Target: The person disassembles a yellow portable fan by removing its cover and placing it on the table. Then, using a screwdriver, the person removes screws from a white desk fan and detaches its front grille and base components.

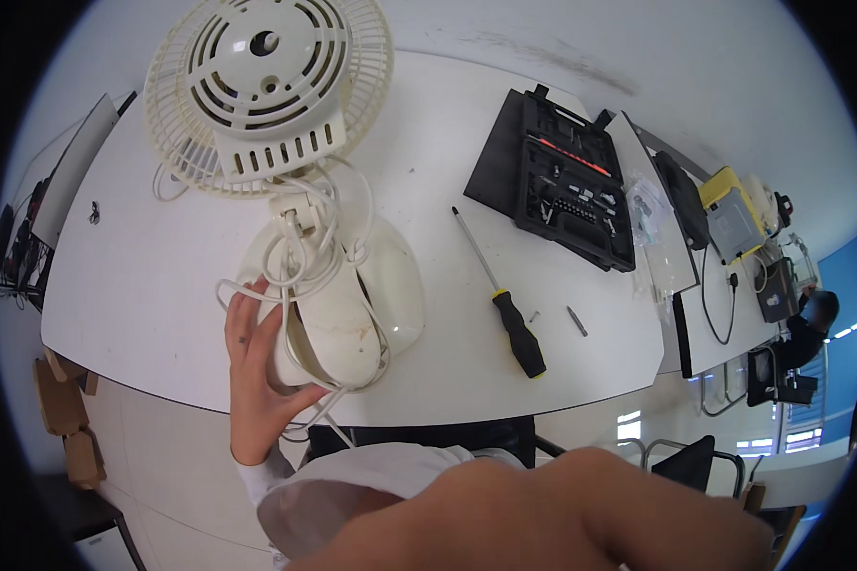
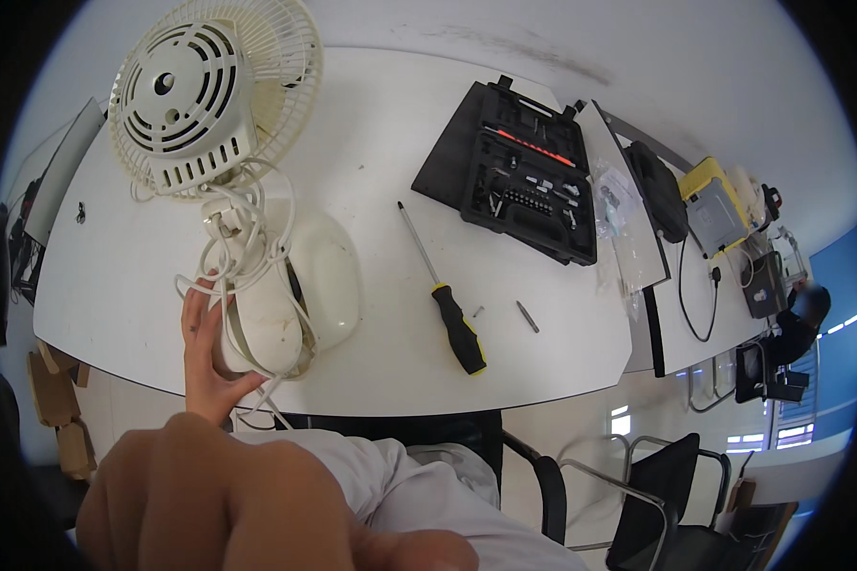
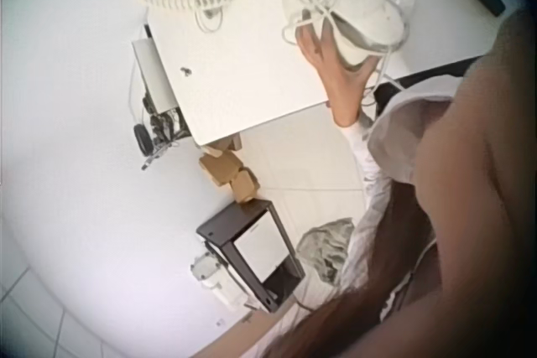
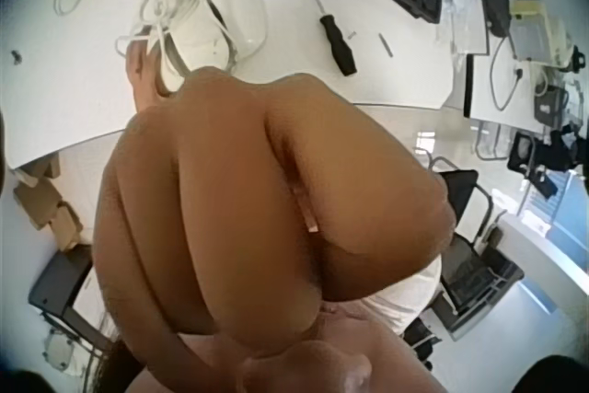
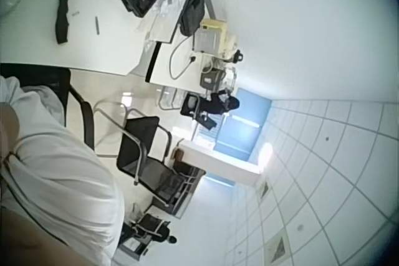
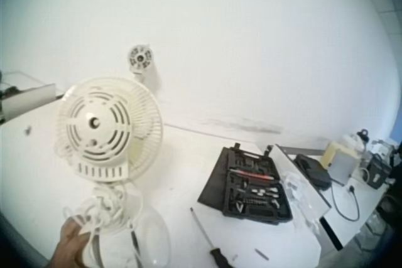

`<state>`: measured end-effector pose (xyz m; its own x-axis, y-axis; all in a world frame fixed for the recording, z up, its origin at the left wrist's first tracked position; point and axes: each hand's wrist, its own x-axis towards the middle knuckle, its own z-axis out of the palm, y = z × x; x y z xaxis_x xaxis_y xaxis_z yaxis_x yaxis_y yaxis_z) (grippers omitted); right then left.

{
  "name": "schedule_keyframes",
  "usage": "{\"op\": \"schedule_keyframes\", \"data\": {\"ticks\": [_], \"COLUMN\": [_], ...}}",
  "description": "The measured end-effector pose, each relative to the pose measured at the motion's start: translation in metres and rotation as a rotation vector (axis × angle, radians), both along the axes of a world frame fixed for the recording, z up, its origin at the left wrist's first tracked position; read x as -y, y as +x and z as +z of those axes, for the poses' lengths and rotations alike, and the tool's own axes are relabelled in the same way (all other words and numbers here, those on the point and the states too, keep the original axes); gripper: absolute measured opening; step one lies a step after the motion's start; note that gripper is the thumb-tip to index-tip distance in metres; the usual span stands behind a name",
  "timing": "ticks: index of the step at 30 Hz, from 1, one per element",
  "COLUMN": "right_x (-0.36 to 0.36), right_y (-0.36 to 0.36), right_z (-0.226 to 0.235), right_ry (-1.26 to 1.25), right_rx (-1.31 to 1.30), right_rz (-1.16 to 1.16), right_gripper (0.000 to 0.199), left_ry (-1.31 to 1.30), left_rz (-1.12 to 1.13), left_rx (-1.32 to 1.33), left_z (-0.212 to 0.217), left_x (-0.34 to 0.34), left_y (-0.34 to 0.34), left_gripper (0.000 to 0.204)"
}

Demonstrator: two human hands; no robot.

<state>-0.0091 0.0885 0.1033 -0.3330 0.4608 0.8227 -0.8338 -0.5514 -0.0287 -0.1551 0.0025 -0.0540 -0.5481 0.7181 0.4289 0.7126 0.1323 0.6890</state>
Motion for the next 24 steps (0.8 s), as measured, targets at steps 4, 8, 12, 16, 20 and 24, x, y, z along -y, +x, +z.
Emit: {"op": "schedule_keyframes", "data": {"ticks": [4,8,12,16,20,24], "right_x": [-0.005,0.002,0.002,-0.015,-0.039,-0.061], "right_y": [-0.002,-0.002,-0.007,-0.013,-0.012,0.020], "right_z": [0.000,0.003,-0.001,-0.018,-0.059,-0.088], "right_ry": [0.004,0.013,-0.012,-0.076,-0.101,0.189], "right_rx": [0.012,0.014,0.009,0.031,0.209,0.709], "right_rz": [-0.049,-0.028,-0.022,-0.108,-0.322,-0.474], "right_gripper": [0.042,0.043,0.043,0.044,0.049,0.041], "left_ry": [0.005,0.067,-0.006,0.052,0.030,0.035], "left_rz": [-0.028,-0.008,0.022,-0.022,-0.040,0.008], "left_rx": [0.043,0.073,-0.024,-0.060,-0.046,-0.001], "left_z": [-0.001,-0.002,0.001,-0.001,0.003,0.006], "left_x": [-0.012,-0.004,0.003,-0.008,-0.003,0.009], "left_y": [-0.002,0.000,-0.001,-0.002,-0.007,0.001], "left_gripper": [0.087,0.086,0.087,0.085,0.083,0.082]}}
